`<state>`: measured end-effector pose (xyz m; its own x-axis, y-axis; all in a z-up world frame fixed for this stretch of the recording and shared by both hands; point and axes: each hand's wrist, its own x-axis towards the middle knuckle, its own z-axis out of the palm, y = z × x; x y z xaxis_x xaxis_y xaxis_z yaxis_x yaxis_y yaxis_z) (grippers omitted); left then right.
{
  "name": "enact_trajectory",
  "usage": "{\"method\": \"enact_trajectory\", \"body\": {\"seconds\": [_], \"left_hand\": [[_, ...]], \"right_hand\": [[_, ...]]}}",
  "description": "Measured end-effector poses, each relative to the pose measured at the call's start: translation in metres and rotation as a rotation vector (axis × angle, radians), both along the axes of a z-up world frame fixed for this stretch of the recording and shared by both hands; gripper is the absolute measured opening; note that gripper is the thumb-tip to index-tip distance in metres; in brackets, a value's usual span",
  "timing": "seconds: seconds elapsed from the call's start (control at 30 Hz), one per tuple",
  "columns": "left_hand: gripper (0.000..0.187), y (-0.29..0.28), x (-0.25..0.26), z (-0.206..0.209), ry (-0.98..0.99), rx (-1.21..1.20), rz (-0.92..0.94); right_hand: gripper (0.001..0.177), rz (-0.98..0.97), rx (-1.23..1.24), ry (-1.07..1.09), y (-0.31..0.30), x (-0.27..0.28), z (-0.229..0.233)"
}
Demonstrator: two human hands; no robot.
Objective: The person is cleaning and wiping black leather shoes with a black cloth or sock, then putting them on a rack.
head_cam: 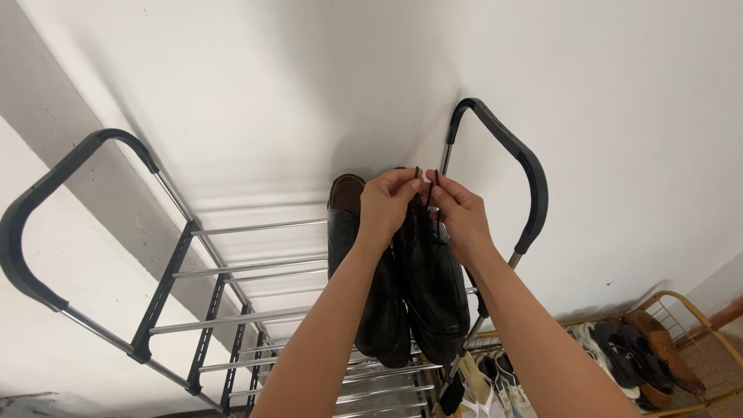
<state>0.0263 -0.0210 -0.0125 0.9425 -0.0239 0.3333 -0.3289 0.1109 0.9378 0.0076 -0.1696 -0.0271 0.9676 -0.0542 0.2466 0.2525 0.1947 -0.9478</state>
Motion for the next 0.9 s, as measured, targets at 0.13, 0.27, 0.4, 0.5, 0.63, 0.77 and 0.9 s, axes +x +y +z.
{"method": "enact_trajectory", "body": {"seconds": [0.13,0.27,0.4,0.5,0.63,0.77,0.9], "left_hand": [[0.029,0.002,0.014,-0.012,-0.110,0.064,0.024],[0.029,0.003,0.016,-0.012,-0.142,0.105,-0.021],[0.034,0.008,0.002,0.003,-0.274,0.332,-0.088],[0.034,0.012,0.001,0.012,-0.267,0.506,-0.096],[0.034,0.014,0.000,0.018,-0.461,0.773,0.029],[0.040,0.014,-0.013,0.031,-0.448,0.910,0.003],[0.045,0.017,0.002,0.017,-0.340,0.685,-0.077]], "right_hand": [[0.032,-0.078,0.037,0.023,0.003,0.004,0.004],[0.024,-0.190,-0.012,0.028,0.005,0.012,0.005],[0.016,-0.162,-0.086,0.009,0.003,0.020,0.000],[0.016,-0.116,-0.106,-0.004,-0.001,0.023,-0.002],[0.018,-0.091,-0.232,0.072,0.003,0.011,0.011],[0.020,-0.100,-0.079,0.079,0.005,0.005,0.011],[0.018,-0.013,0.274,0.112,0.000,0.013,0.001]]}}
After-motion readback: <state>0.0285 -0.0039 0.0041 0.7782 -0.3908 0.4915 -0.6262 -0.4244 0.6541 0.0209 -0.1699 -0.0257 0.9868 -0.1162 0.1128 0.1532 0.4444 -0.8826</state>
